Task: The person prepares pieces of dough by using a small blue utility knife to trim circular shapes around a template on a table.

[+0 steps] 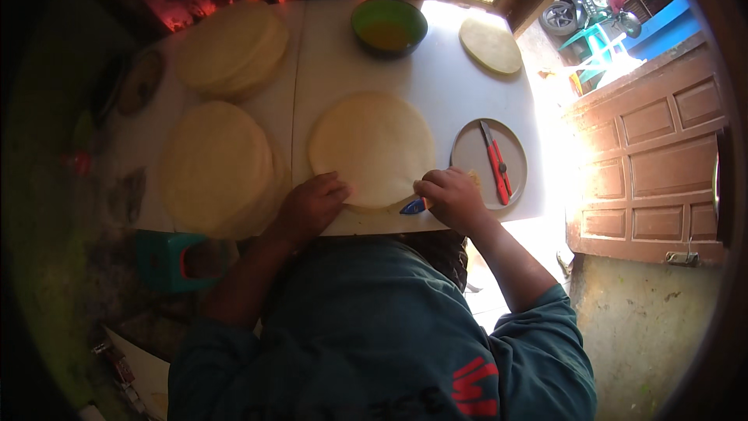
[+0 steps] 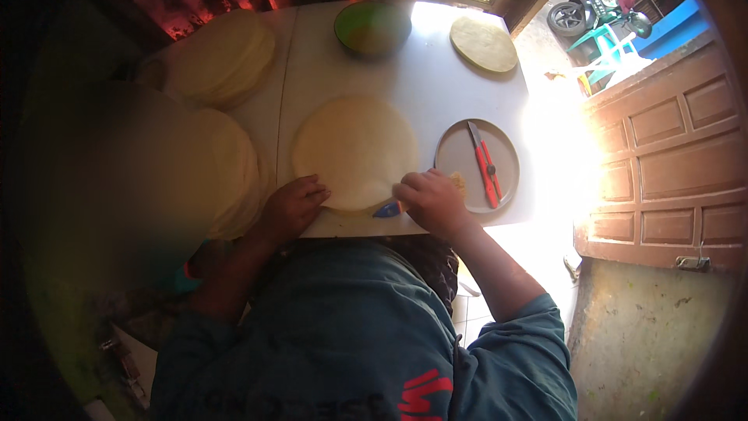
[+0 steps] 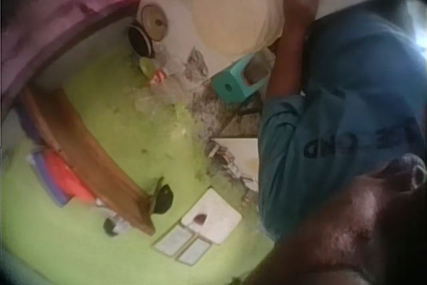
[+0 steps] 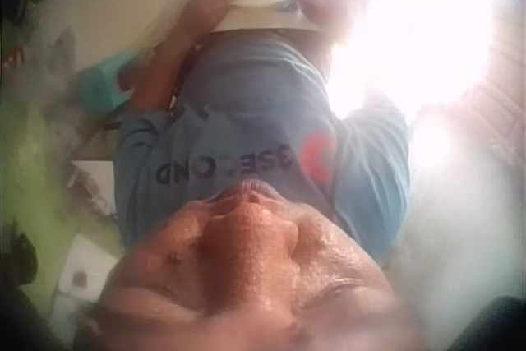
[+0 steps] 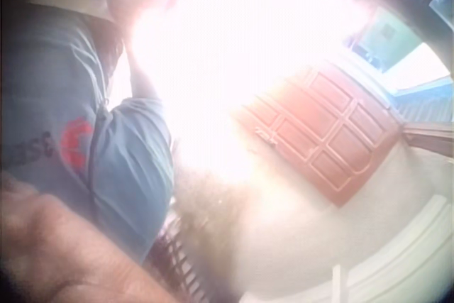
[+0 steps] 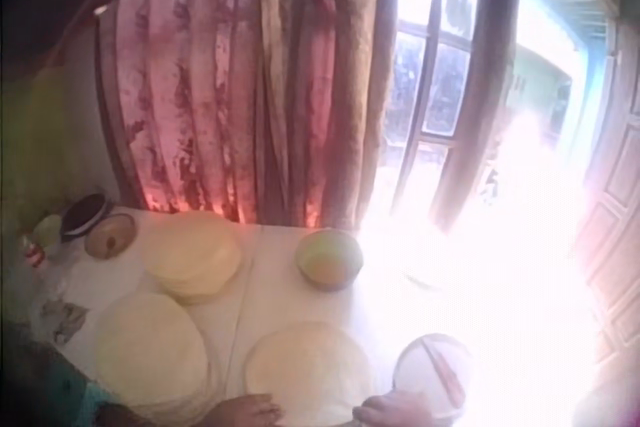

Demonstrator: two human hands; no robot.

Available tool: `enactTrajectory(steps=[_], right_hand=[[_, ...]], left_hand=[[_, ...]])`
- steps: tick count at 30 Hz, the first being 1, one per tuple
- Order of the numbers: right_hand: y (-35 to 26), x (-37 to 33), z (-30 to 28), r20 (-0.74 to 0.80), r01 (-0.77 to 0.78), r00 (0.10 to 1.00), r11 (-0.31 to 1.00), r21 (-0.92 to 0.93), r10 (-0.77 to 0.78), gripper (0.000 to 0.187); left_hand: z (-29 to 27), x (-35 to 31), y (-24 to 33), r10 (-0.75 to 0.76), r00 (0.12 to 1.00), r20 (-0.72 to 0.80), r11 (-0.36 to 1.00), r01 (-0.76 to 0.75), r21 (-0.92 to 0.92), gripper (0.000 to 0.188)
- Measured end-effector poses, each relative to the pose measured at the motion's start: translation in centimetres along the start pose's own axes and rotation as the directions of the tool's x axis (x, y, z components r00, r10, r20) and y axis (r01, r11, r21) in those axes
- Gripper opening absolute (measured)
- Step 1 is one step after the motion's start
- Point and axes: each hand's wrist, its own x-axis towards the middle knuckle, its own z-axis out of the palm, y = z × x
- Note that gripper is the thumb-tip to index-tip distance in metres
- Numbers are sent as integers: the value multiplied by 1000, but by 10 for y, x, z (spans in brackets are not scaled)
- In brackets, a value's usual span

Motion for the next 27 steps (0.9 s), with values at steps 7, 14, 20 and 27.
enactTrajectory(steps=[7, 14, 20, 27], right_hand=[[2, -2, -1, 13, 15, 1000, 1000, -17, -15, 32], [2, -1, -2, 47, 4, 999, 1000, -21, -3, 30], [5, 1, -3, 105, -2, 994, 999, 45, -3, 26], [-7, 51, -33, 12, -250, 967, 946, 208, 253, 33]], left_hand=[[-3, -1, 3, -40, 999, 28, 999, 40, -11, 32], [0, -3, 2, -14, 1000, 19, 1000, 14, 10, 33], [4, -4, -3, 48, 999, 6, 998, -48, 27, 35], [3, -21, 3, -93, 993, 76, 973, 74, 219, 47]])
